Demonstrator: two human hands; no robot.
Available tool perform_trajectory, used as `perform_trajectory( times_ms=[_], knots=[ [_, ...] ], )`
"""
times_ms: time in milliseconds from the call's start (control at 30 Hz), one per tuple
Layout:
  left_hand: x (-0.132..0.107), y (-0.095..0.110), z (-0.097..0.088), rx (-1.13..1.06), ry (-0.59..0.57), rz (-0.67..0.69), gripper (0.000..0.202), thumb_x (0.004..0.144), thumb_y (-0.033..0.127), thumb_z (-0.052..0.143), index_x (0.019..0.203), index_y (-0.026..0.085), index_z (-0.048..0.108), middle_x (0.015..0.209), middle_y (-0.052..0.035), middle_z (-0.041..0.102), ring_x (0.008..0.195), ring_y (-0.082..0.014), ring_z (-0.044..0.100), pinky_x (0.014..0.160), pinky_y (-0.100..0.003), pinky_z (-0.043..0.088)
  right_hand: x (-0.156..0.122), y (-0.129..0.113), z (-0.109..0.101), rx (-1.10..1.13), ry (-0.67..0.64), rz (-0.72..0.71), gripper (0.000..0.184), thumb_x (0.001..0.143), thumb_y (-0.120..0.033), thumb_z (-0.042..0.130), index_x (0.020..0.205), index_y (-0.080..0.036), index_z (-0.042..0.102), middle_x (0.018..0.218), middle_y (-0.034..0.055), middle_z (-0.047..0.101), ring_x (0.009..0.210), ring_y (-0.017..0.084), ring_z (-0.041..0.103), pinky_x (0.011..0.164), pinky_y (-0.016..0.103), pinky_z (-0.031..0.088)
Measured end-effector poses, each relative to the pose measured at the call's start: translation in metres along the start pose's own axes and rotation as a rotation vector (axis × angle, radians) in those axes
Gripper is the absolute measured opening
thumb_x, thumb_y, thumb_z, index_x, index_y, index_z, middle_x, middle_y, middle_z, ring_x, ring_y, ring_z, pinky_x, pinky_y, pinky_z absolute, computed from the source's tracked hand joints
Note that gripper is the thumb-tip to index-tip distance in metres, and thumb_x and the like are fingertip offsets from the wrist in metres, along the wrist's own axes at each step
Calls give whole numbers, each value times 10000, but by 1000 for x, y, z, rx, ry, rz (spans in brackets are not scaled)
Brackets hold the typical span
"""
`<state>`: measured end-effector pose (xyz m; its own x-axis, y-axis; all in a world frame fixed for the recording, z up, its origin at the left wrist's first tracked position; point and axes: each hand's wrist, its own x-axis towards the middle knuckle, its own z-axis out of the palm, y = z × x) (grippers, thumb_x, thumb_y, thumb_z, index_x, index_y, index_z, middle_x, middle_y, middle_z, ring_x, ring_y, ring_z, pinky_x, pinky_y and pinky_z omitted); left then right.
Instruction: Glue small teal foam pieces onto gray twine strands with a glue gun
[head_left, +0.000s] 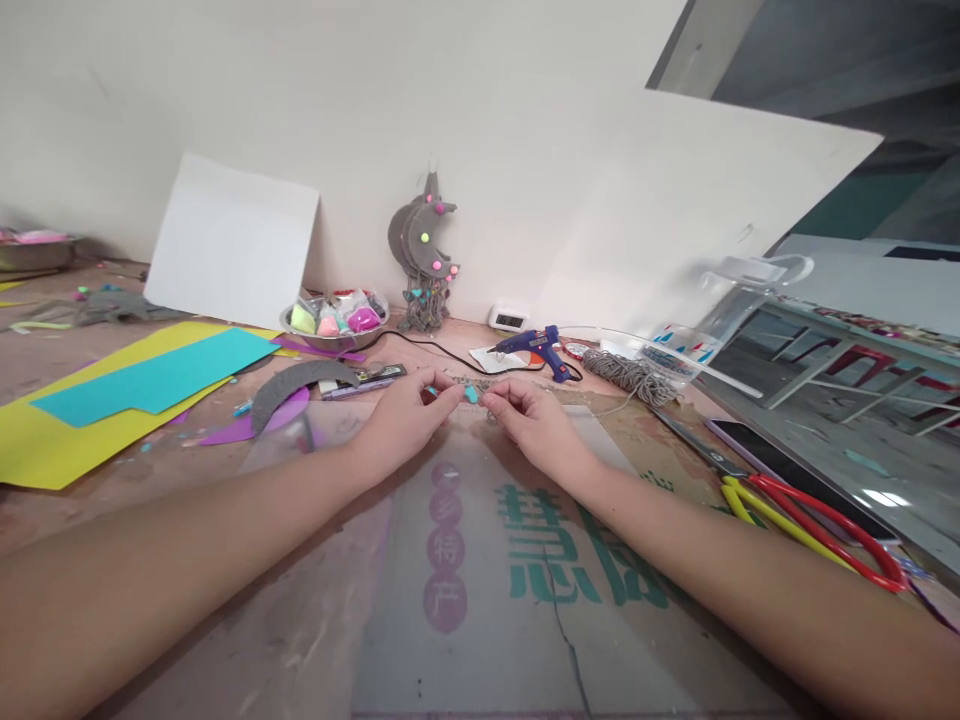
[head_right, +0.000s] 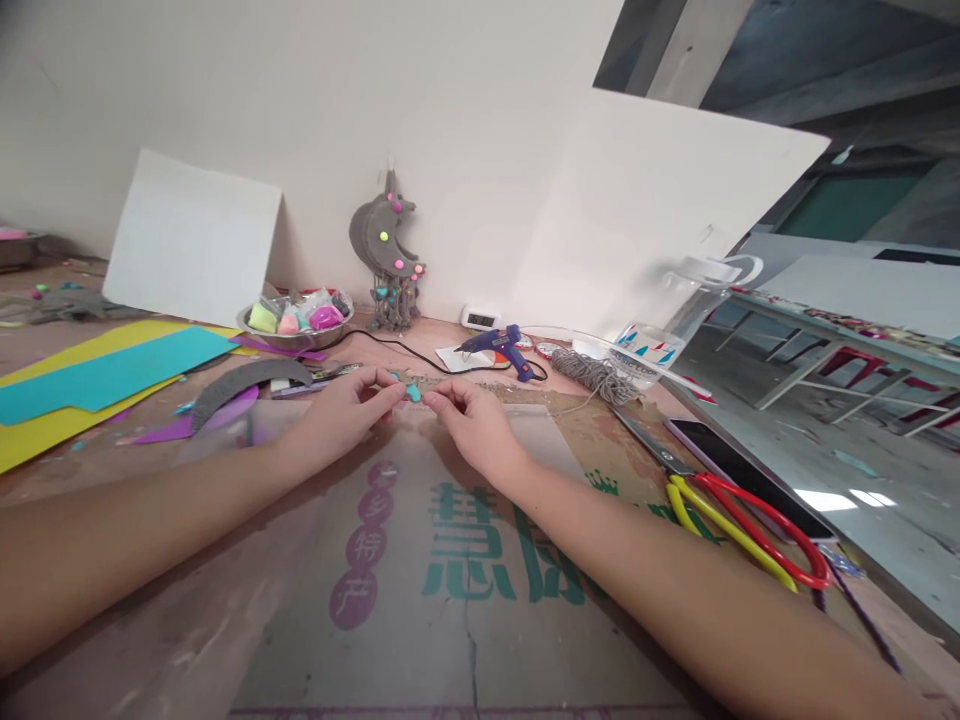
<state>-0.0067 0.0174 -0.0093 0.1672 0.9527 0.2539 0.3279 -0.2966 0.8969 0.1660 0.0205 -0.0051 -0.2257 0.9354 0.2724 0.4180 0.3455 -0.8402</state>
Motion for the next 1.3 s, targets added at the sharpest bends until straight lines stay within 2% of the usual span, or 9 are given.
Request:
perform_trajectory(
  times_ms=[300,567,733,933,1167,1300],
  knots=[
    [-3,6,-2,90,-11,-11,199,793,359,481,734,175,533,623,37,551,541,-96,467,552,-225,351,1,5,-1,-66,6,-64,215,808,-364,508,746,-165,559,628,-32,463,557,89,383,554,224,326],
    [-2,3,-1,76,-78,-6,224,804,388,471,747,181,537,597,40,552,499,-90,445,530,-218,349,-1,3,0,-17,-14,-15,229,798,-384,513,757,-166,567,574,-42,438,492,77,348,501,220,300],
    [-1,2,-2,53,-75,22,259,811,409,457,770,177,565,577,37,528,506,-94,440,520,-216,339,-2,3,0,67,-57,35,244,804,-405,517,761,-167,553,524,-65,372,452,64,309,454,212,255],
    [-1,1,-2,53,-102,36,299,814,437,448,780,173,586,601,32,521,548,-100,445,517,-211,326,-1,4,0,175,-80,90,274,802,-435,530,735,-170,513,536,-66,364,439,55,299,426,211,220],
    [-3,4,-2,71,-124,3,330,801,475,459,726,169,557,609,31,522,539,-99,439,505,-214,320,-1,3,0,164,-93,74,280,796,-440,538,756,-162,538,557,-59,383,446,52,311,429,207,240],
    [-1,2,-2,39,-106,18,345,808,482,442,699,167,533,596,34,487,539,-98,428,495,-211,313,-2,3,0,134,-100,52,300,823,-461,485,822,-169,552,598,-41,429,457,60,333,430,205,270]
  ],
)
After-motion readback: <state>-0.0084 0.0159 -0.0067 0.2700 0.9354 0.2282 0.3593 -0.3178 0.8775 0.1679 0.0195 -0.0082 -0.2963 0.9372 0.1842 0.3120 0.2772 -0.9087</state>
